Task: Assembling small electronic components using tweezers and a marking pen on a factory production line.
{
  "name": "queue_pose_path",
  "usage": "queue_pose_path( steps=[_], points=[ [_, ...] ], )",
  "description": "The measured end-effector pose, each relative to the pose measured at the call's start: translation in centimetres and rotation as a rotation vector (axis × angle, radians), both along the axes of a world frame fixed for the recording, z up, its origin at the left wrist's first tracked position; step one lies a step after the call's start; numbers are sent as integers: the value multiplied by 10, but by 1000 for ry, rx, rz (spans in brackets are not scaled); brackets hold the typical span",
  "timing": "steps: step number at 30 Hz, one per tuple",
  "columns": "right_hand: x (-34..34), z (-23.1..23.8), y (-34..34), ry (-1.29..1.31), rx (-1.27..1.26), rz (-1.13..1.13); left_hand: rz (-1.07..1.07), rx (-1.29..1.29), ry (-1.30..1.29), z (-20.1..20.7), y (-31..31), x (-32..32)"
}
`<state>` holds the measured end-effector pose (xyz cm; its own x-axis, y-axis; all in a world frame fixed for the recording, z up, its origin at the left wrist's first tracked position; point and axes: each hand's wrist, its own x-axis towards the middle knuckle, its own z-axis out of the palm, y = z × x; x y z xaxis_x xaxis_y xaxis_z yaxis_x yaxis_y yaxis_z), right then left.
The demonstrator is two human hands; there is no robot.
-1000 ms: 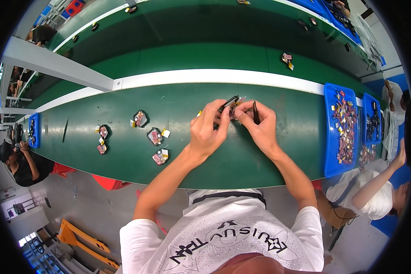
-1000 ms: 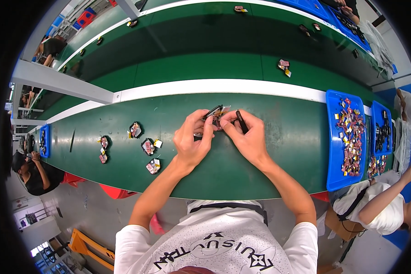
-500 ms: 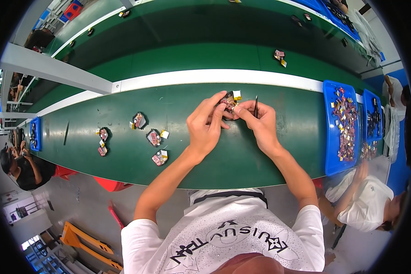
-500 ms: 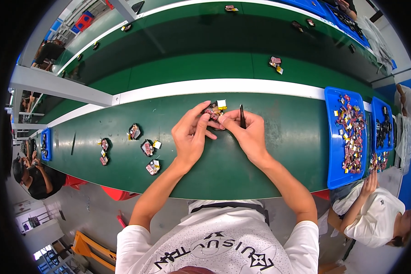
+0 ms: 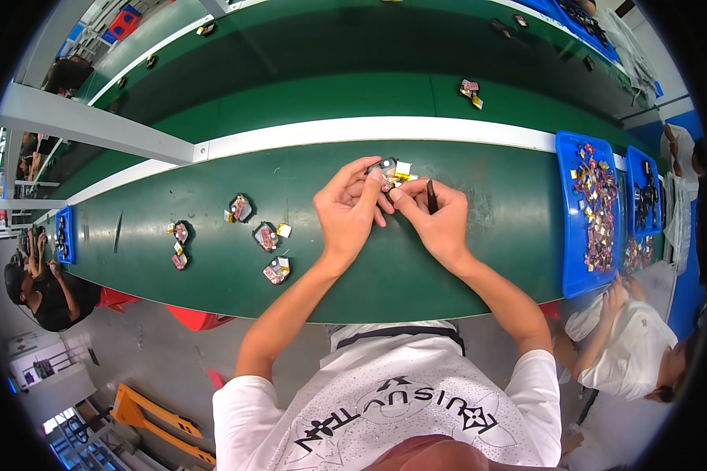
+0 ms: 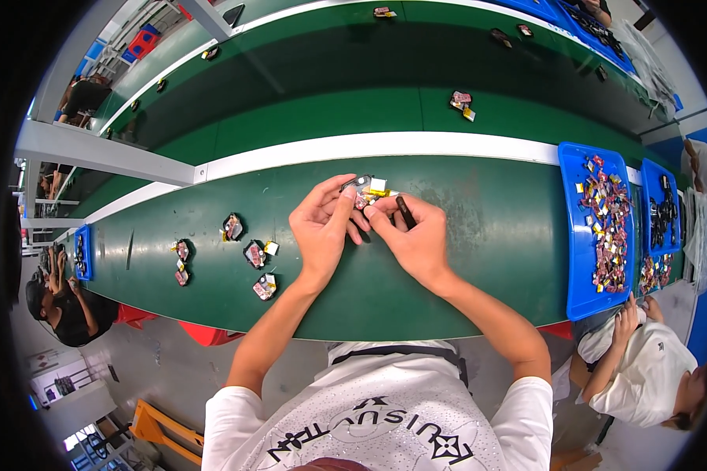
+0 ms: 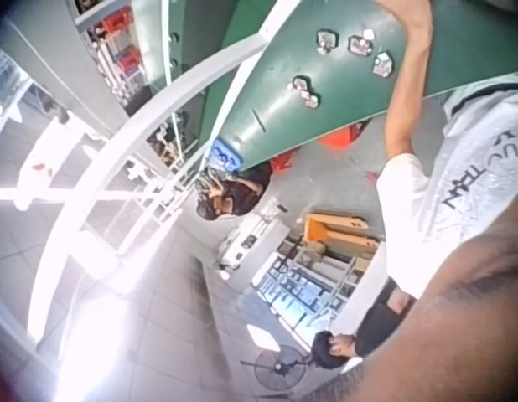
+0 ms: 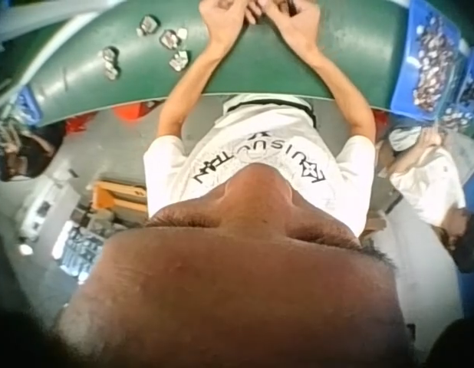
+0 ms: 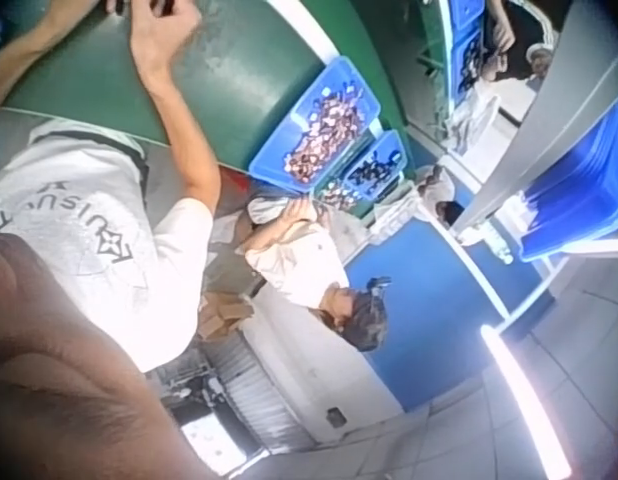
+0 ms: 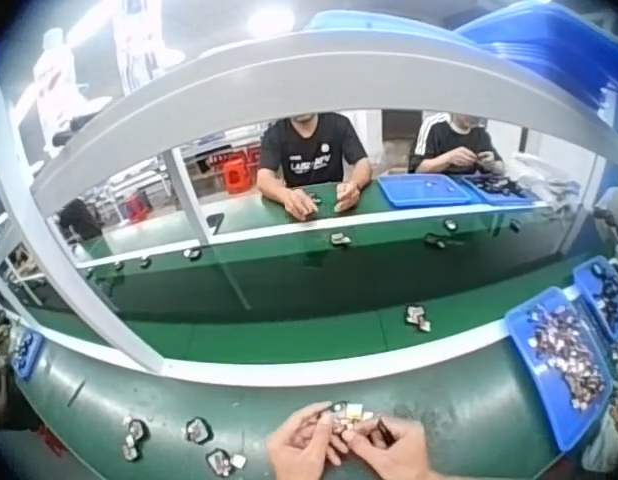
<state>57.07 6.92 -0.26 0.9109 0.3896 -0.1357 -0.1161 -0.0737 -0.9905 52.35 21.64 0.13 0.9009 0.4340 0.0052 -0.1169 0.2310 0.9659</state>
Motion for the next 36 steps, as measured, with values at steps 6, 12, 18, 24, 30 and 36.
queue_pose_path(
  steps=[6,12,18,24,30,36],
  points=[
    [-6,6,7,-280,-119,-23,21,-13,30,0,2,-1],
    [19,22,-15,77,98,-15,73,32,22,0,9,-1],
    [51,26,-31,79,64,-39,100,73,33,5,12,0],
    [66,32,-56,158,238,-15,123,80,6,9,15,-1],
    [66,27,-46,372,418,11,117,51,31,8,16,-1],
    [60,32,-49,254,390,31,71,21,28,6,12,-1]
  ],
)
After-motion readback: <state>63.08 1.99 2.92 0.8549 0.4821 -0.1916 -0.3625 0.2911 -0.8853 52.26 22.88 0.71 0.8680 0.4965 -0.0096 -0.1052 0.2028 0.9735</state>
